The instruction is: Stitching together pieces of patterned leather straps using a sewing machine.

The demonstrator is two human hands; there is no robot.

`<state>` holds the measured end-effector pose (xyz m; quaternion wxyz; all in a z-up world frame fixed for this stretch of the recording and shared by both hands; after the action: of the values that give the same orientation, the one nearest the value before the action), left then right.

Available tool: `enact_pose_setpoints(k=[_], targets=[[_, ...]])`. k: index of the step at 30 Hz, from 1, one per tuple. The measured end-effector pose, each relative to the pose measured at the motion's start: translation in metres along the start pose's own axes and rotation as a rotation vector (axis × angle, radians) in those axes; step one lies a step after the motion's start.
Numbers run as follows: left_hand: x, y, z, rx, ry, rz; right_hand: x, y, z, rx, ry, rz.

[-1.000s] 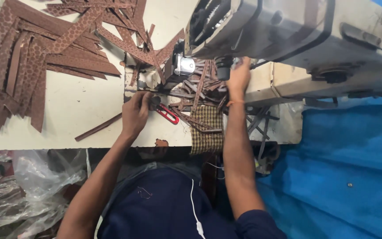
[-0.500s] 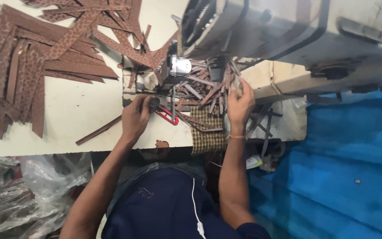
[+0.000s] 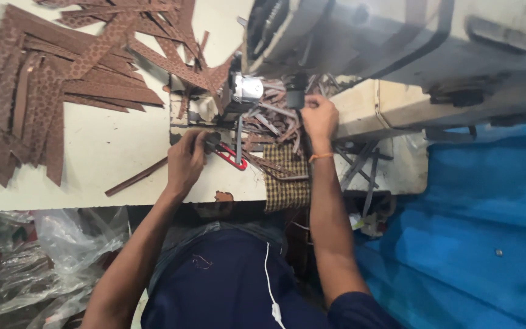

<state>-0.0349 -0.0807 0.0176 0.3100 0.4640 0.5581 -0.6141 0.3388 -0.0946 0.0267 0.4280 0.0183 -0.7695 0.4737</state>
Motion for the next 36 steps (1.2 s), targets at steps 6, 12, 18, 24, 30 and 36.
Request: enact_pose_setpoints(k=[6,12,18,24,30,36], targets=[[-0.008,-0.027,0.015,-0.022,0.004,0.089,-0.013,0.007,-0.009,0.071,-0.007,0.020],[0.018,-0.155,-0.022,-0.542,0.156,-0.377,0.019,-0.030,0.052,0.212,0.184,-1.022],[0.083,-0.229,-0.105,-0.679,0.080,-0.685,0.047,-0.028,0.130,0.267,0.342,-1.234],[0.123,-0.252,-0.168,-0.666,0.186,-0.902,0.007,0.009,0.151,0.311,0.315,-1.475],[0.119,-0.260,-0.168,-0.554,0.008,-0.725,0.019,0.038,0.155,0.430,0.607,-1.171],[-0.045,-0.274,-0.074,-0.490,0.549,-0.356,0.077,-0.023,0.149,0.345,0.162,-0.822]])
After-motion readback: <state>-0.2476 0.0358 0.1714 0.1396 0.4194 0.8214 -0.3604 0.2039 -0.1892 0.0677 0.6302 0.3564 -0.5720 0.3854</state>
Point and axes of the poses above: each hand's wrist, its own z-axis away from the middle knuckle, its own y-axis out of the palm, x = y × z, the point moved 6 cm from there along -z, towards the middle knuckle, and after that the axes turned 7 degrees about -z, right-handed, at the moved point
